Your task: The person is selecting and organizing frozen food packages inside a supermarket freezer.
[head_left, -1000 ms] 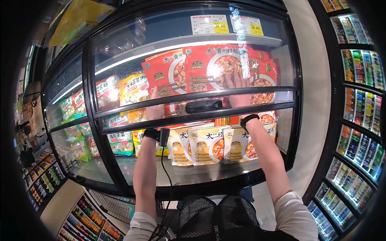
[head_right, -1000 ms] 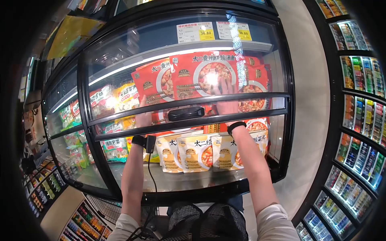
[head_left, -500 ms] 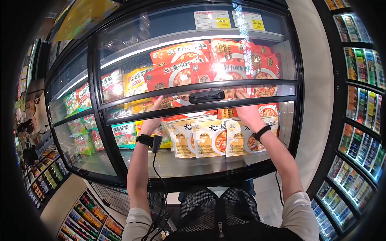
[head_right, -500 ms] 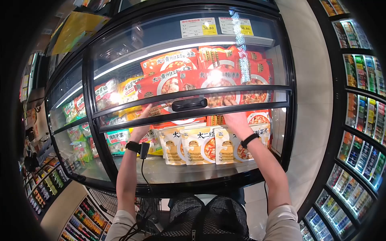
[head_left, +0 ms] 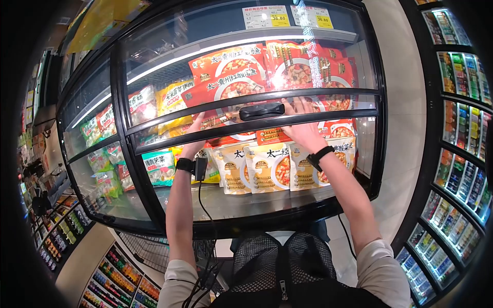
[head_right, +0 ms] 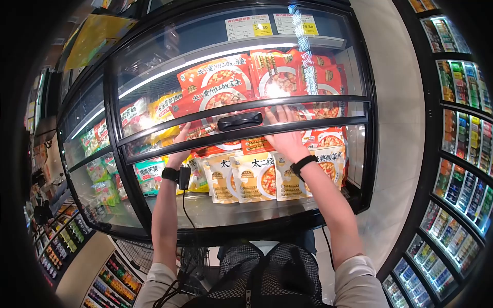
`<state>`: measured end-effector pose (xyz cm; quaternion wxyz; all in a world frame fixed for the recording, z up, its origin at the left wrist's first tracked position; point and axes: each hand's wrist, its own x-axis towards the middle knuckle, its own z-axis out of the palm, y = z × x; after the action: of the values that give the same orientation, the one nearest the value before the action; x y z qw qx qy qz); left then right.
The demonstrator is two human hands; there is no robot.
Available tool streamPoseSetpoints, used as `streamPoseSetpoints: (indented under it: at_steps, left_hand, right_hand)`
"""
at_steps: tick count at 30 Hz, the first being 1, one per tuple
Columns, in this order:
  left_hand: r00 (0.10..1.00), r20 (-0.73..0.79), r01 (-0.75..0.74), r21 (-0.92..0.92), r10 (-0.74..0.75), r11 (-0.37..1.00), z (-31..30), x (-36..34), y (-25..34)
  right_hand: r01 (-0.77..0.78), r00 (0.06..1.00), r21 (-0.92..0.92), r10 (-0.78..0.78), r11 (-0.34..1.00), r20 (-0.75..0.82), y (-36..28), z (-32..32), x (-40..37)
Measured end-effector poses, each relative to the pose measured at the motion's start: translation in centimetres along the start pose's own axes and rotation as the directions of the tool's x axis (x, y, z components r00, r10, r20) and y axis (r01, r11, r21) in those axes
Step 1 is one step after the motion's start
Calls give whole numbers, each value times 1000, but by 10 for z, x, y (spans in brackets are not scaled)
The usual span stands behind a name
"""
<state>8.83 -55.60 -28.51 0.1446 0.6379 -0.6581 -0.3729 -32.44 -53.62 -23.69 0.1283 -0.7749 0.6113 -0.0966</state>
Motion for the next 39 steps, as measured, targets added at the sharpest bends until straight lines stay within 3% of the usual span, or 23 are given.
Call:
streamPoseSetpoints:
  at_steps: [2, 6, 7, 10, 13, 16, 19, 22, 23, 26, 28, 30, 31, 34, 35, 38, 39]
  left_hand:
    - [985, 149, 91, -42, -84, 995, -12, -6, 3]
    - [986, 128, 103, 40, -108, 994, -18, -7, 4]
    - [929, 225, 279, 94, -293, 956, -20, -4, 10]
    - [988, 90, 86, 380, -129, 921, -18, -6, 43]
    - [997, 79, -54, 439, 21, 897, -8, 2, 51]
    - [991, 124, -98, 478, 44, 873, -4, 10, 49]
    - [989, 117, -141, 517, 94, 844, -4, 11, 53]
    - [987, 138, -141, 501, 81, 854, 0, 11, 66]
    - [974, 111, -226, 475, 197, 851, 2, 5, 67]
    - [939, 43, -318, 480, 341, 817, 19, 3, 58]
    - [981, 37, -186, 467, 191, 864, 20, 7, 63]
    - [954, -210, -84, 493, 213, 866, 23, 14, 63]
    - [929, -328, 32, 526, 168, 850, 24, 15, 62]
    - [898, -286, -114, 582, 334, 805, 30, 21, 109]
    - [887, -230, -175, 637, 401, 751, 34, 21, 127]
    - [898, -246, -172, 566, 364, 806, 67, 34, 143]
    - [913, -283, -139, 464, 295, 875, 80, 39, 131]
  right_hand:
    - [-25, 1000, -62, 25, 998, 1, 18, 20, -2]
    - [-64, 989, -30, 68, 997, 133, 32, 17, -18]
    - [-84, 980, -16, 86, 996, 178, 33, 16, -19]
    - [-87, 985, 12, 85, 996, 150, 29, 17, -16]
    - [-96, 994, 17, 95, 995, 62, 24, 30, -10]
    - [-142, 989, -7, 142, 990, 47, 9, 21, 3]
    - [-180, 975, -6, 179, 984, 130, 7, 14, 18]
    - [-158, 987, -25, 157, 987, -16, 13, 16, 32]
    - [-204, 979, -37, 203, 978, -19, 24, 29, 37]
    - [-224, 972, -141, 210, 964, -109, 43, 41, 37]
    - [-226, 974, -157, 223, 961, -35, 47, 39, 33]
    - [-237, 960, -118, 251, 964, 122, 45, 27, 34]
    - [-203, 972, -152, 218, 967, 89, 46, 27, 31]
    - [-192, 971, -131, 208, 973, 120, 43, 18, 31]
    - [-183, 980, -36, 185, 982, 70, 45, 18, 34]
    - [-70, 984, -91, 54, 993, -171, 55, 24, 51]
    - [-141, 965, 11, 140, 990, -223, 54, 22, 60]
